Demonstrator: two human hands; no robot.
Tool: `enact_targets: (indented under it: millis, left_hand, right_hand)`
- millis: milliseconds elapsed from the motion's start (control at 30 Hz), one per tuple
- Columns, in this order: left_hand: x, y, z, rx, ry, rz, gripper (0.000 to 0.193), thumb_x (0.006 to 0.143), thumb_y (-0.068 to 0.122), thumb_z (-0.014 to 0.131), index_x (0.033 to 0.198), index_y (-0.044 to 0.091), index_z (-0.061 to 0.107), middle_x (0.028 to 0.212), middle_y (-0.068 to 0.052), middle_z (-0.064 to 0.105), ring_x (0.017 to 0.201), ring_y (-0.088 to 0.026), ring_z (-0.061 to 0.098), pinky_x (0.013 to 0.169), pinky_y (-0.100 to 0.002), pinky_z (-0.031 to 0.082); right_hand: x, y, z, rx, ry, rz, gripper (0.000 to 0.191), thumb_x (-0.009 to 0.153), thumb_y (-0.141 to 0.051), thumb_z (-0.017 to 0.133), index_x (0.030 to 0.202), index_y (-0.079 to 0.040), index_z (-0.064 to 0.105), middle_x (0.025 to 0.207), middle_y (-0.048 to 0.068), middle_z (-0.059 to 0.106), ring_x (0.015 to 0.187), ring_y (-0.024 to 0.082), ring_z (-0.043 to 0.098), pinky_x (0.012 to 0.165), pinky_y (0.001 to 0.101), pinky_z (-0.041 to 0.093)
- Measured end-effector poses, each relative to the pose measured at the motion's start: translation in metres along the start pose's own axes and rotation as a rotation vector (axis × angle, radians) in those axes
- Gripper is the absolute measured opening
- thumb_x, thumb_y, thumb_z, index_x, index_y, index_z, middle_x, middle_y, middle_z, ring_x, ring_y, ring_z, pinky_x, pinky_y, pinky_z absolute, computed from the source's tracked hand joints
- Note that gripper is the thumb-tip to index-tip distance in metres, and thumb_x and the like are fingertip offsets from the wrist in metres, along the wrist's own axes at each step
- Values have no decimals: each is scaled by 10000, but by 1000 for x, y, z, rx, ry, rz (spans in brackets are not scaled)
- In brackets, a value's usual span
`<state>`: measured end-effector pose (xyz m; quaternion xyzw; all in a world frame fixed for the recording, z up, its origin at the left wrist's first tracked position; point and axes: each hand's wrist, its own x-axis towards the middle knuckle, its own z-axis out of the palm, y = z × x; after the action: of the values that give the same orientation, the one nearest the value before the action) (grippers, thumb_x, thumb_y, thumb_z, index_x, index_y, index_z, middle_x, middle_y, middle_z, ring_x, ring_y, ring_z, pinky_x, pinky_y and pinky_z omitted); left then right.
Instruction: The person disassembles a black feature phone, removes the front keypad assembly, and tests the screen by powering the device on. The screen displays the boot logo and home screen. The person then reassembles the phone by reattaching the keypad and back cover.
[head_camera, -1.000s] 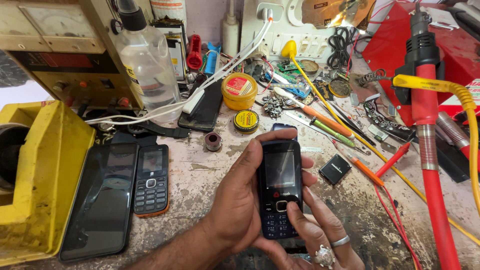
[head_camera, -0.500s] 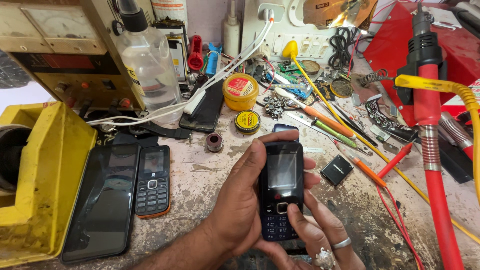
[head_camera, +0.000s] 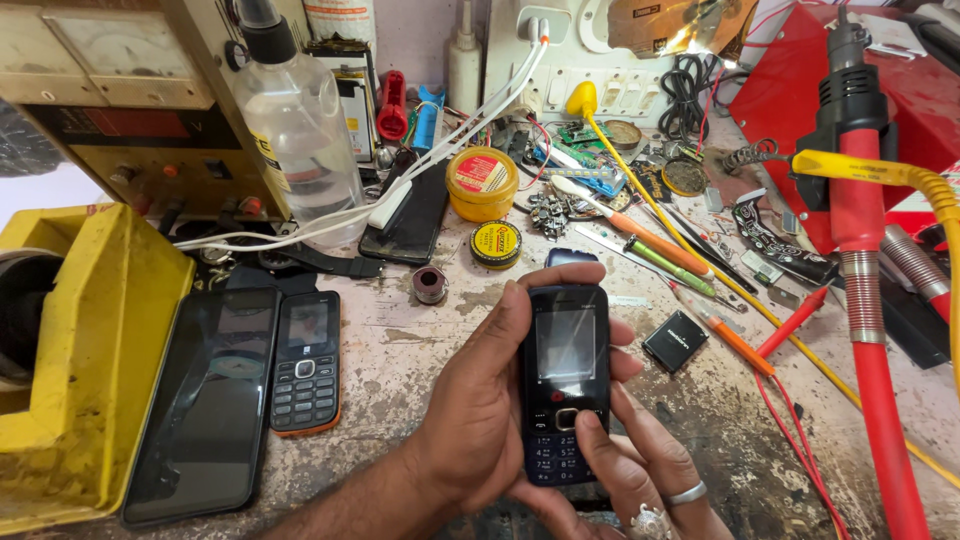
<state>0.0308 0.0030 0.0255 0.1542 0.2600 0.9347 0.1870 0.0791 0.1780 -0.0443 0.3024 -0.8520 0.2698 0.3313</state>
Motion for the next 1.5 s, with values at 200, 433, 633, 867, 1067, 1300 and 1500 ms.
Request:
enact_targets:
  millis: [200, 433, 633, 867, 1067, 1300, 1500]
  left_hand:
    - [-1, 0, -2, -9, -15, -5, 624, 1094, 530, 342, 1496, 71, 471, 1175, -168, 647, 1077, -236, 674, 929, -391, 581]
    - [-1, -1, -2, 28, -13, 26, 615, 1097, 527, 349, 1487, 68, 476, 1173, -170, 644, 1065, -234, 672, 938, -391, 577]
    - [0, 0, -5, 37, -9, 59, 612, 1093, 529, 358, 1482, 72, 476, 1173, -174, 648, 1049, -243, 672, 946, -411, 578]
    - [2, -2, -3, 42, 58, 28, 589, 1070, 517, 370, 1463, 93, 477, 1162, -170, 645, 1047, -251, 675, 947, -443, 581]
    - [1, 0, -4, 44, 47, 46, 602, 1079, 518, 361, 1474, 76, 468, 1162, -175, 642, 1037, -249, 670, 932, -435, 582]
    - [2, 2, -8, 51, 21, 90, 623, 1085, 520, 367, 1489, 55, 458, 1170, -175, 638, 1025, -245, 667, 898, -427, 593]
    - [2, 1, -6, 59, 21, 102, 631, 1089, 524, 371, 1490, 46, 462, 1171, -180, 637, 1033, -250, 667, 926, -427, 589]
  right_hand:
    - [-1, 1, 0, -78, -8, -48, 856, 652, -342, 962, 1284, 48, 536, 1370, 176, 547, 1157, 184, 675, 998, 283, 543]
    - [0, -3, -2, -166, -15, -20, 852, 637, -378, 960, 1278, 23, 569, 1311, 120, 577, 1166, 205, 671, 991, 320, 564]
    - [7, -18, -1, 111, 101, 182, 708, 702, -365, 946, 1308, -147, 652, 1347, 102, 592, 1143, 169, 644, 965, 308, 577]
    - [56, -26, -26, -133, 25, 142, 481, 866, -104, 713, 1334, -212, 682, 868, 100, 727, 787, 227, 756, 690, 354, 590]
    - [82, -39, -28, -231, -135, 171, 577, 797, -150, 758, 1358, -284, 723, 718, 72, 705, 633, 248, 713, 586, 393, 558]
    - [61, -35, -25, -200, -71, 110, 512, 728, -59, 731, 1208, -232, 769, 569, 4, 636, 463, 152, 641, 480, 346, 533]
    - [61, -39, -23, -218, -53, 116, 492, 745, -103, 778, 1220, -231, 763, 558, 7, 594, 463, 158, 626, 481, 356, 524]
